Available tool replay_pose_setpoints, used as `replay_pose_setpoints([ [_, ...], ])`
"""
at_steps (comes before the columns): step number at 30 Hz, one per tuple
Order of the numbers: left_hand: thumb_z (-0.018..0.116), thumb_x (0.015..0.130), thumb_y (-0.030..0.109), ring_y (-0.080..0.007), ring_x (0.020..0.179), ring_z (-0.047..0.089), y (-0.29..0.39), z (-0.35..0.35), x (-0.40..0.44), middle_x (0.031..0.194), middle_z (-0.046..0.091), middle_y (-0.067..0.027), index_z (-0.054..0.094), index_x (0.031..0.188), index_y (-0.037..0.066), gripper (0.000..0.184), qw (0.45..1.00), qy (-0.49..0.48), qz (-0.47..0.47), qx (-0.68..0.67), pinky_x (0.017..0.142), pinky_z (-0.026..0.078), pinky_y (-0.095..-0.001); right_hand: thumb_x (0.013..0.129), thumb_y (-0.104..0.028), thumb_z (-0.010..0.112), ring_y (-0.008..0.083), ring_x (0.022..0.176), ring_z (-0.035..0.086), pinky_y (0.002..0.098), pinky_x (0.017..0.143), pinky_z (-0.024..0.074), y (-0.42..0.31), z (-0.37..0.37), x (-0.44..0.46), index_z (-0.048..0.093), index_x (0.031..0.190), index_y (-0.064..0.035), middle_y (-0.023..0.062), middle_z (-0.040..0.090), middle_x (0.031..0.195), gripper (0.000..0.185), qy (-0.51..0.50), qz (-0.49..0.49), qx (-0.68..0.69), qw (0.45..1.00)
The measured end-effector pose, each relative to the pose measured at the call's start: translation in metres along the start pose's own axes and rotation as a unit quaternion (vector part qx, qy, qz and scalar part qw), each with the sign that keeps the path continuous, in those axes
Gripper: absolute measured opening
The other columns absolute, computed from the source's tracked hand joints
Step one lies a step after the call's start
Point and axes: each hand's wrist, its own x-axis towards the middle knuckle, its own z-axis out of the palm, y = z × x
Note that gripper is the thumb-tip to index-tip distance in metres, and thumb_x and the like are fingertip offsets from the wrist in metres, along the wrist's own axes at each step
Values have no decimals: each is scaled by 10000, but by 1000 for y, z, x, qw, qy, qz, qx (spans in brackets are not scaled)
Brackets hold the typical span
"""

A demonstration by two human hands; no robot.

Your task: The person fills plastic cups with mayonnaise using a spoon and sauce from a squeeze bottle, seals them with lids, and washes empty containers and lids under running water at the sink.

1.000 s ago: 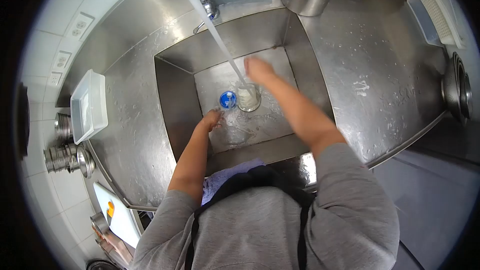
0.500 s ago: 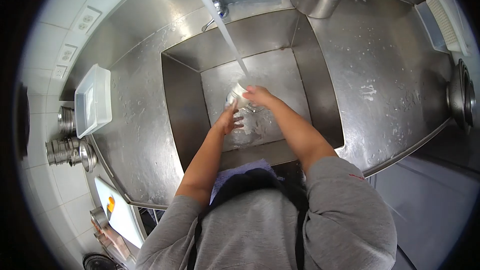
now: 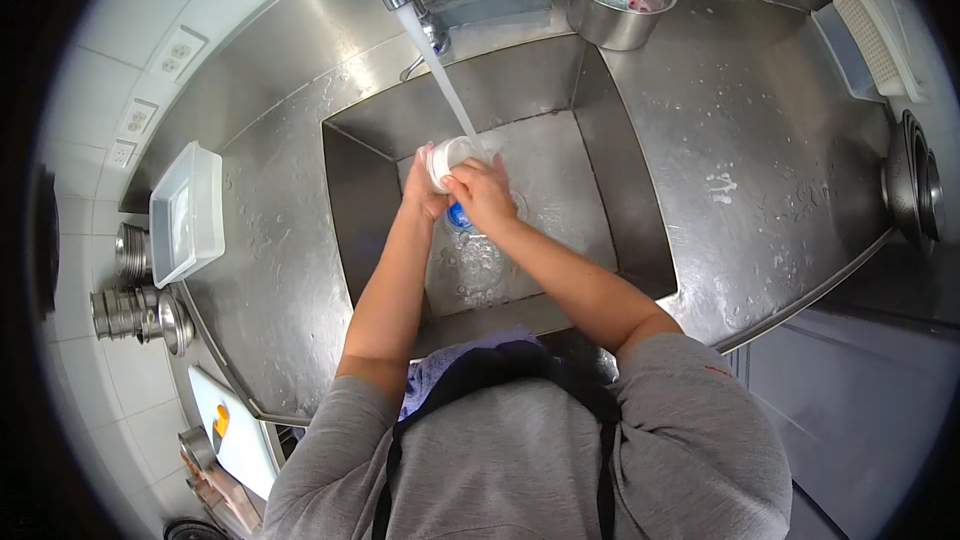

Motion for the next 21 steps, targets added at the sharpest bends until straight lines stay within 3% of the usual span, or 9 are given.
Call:
replay_pose_setpoints([
  [3,460,842,462,-195,854,597,-8,-1,3,915,615,-45,556,982,135,368,999,30,-7,-20,660,489,-351,849,-177,537,227,871,557,299,782,426,3,14,4,603,804,-59,74,602,969,143,-26,159,193,968],
  [6,515,823,446,-189,842,596,-9,14,-24,894,616,-48,555,986,130,358,993,12,108,-42,671,490,-345,892,-188,488,89,772,555,245,702,431,6,12,21,594,909,-19,21,625,824,200,28,306,437,845],
  [9,542,817,432,-189,847,595,-10,8,-25,909,616,-51,558,984,122,353,990,25,136,-42,704,489,-338,900,-205,474,91,777,562,259,709,438,4,24,12,592,919,-25,27,630,801,216,-63,238,333,910],
  [11,524,829,443,-189,887,585,4,-13,-12,947,611,-58,562,992,118,365,994,-105,25,-33,734,484,-338,899,-231,470,97,755,558,269,721,436,0,9,0,588,900,-25,23,624,765,237,-94,188,295,932],
  [13,516,830,453,-193,880,586,12,-7,-22,970,608,-62,568,991,119,374,996,-86,2,-7,742,484,-349,901,-259,466,92,752,550,273,734,431,18,1,-3,587,911,-20,15,620,758,268,-147,-113,-64,981],
  [16,602,792,382,-242,840,591,1,7,-24,963,590,-87,513,1063,78,417,995,6,79,-59,734,489,-389,896,-256,465,166,733,578,291,743,431,10,4,19,597,917,-44,89,627,756,250,-123,91,208,966],
  [18,626,781,356,-251,841,591,-7,7,-9,965,582,-102,491,1078,55,445,989,-4,108,-97,721,496,-395,878,-238,483,261,706,579,320,712,444,-5,20,23,608,911,-87,147,606,756,198,-43,240,424,872],
  [19,650,769,330,-260,842,590,-8,7,-3,968,574,-117,469,1093,31,477,981,-13,138,-136,708,503,-400,878,-238,483,261,706,579,320,712,444,-1,19,17,608,911,-87,147,606,756,198,-41,240,425,872],
  [21,671,753,317,-261,845,591,-4,8,6,970,569,-132,454,1091,4,510,984,5,143,-103,677,515,-407,873,-248,492,264,683,585,327,676,450,9,3,6,616,917,-99,134,613,757,198,-140,50,71,986],
])
